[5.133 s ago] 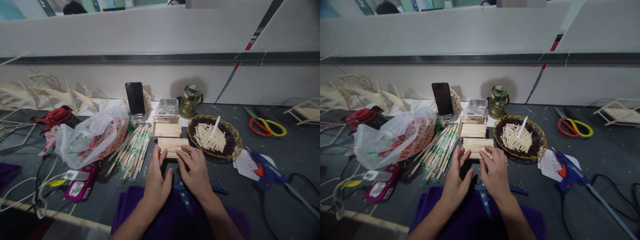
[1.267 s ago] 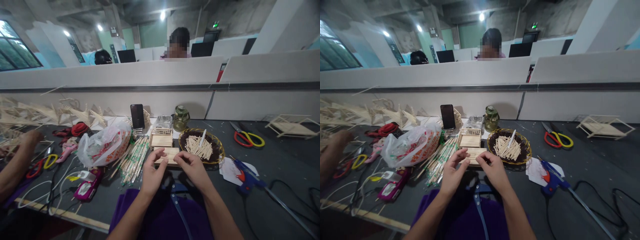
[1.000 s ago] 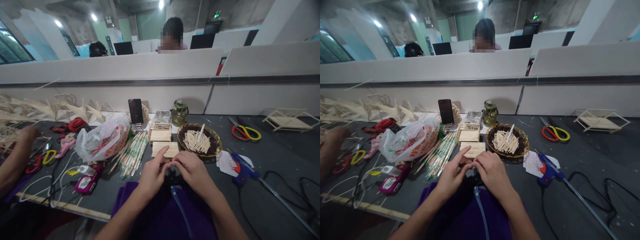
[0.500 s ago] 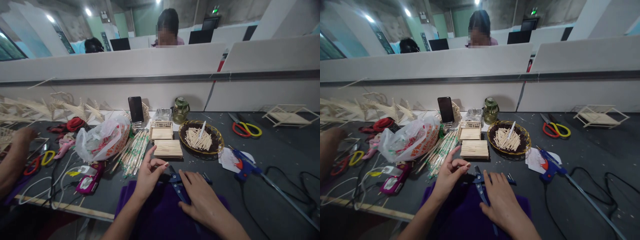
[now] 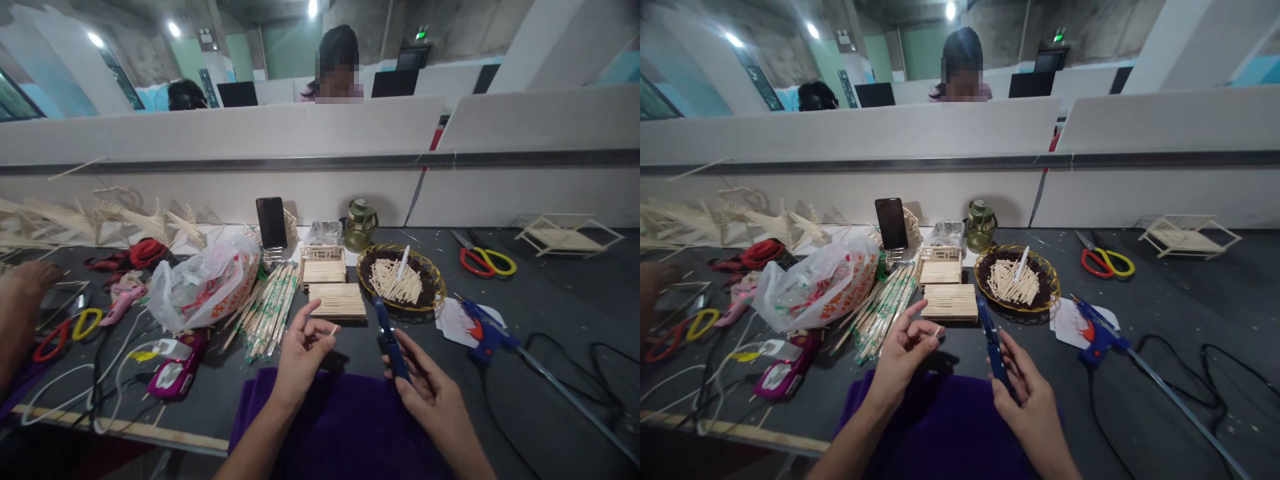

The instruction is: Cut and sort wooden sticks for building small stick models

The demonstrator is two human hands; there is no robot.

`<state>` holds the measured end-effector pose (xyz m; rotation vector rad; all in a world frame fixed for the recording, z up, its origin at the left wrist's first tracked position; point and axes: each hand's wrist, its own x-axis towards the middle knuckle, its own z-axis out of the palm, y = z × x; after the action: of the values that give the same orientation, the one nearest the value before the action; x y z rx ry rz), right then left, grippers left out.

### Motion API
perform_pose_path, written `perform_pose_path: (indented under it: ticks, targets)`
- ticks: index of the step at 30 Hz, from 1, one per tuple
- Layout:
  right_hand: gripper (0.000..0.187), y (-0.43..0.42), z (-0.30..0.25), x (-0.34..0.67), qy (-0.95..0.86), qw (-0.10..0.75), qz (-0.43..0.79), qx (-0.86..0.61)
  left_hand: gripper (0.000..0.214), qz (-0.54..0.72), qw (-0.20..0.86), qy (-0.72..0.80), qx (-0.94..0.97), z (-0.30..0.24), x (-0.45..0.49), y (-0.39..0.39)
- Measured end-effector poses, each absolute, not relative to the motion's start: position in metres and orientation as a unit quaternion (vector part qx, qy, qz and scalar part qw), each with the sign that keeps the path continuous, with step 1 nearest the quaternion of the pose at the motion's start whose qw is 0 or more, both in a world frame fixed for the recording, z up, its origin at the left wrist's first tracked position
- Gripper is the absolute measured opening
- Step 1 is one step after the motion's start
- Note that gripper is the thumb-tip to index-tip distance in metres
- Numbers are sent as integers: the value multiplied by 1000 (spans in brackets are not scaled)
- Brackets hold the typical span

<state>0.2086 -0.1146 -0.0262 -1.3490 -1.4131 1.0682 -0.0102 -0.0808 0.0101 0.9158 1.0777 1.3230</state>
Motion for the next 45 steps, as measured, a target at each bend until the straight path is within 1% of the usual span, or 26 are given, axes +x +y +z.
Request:
perform_pose_path:
  ticks: [3, 6, 8, 9, 12, 13, 17, 21, 24, 28, 37, 45]
  targets:
    - [62, -120, -44, 201, -550, 483, 413, -541, 70, 552, 583, 453, 387, 9, -2, -81]
    - [60, -118, -43, 200, -568, 455, 386, -568, 69, 546, 592, 451, 384, 11, 3, -82]
    - [52, -116, -37, 203, -575, 433, 384, -578, 69, 547, 598, 444, 382, 14, 6, -82]
    - [47, -114, -34, 205, -576, 435, 378, -580, 69, 547, 602, 440, 380, 15, 8, -82]
    - [34, -114, -25, 209, -576, 470, 311, -592, 71, 545, 614, 428, 378, 20, 13, -81]
    - [32, -115, -22, 210, -588, 467, 283, -597, 72, 544, 615, 426, 379, 22, 15, -81]
    - [38, -122, -11, 215, -693, 391, 168, -582, 75, 542, 610, 423, 393, 32, 23, -81]
    - [39, -128, -1, 217, -750, 360, 90, -548, 78, 532, 616, 410, 411, 40, 34, -85]
    - [40, -131, 3, 217, -756, 349, 82, -547, 79, 525, 612, 409, 427, 45, 41, -90]
    - [39, -134, 7, 218, -751, 357, 88, -549, 81, 517, 587, 426, 455, 49, 46, -95]
    - [42, -136, 8, 219, -743, 369, 102, -549, 69, 519, 508, 449, 520, 45, 48, -100]
    - [38, -136, 3, 217, -724, 378, 145, -558, 73, 503, 475, 470, 549, 37, 49, -99]
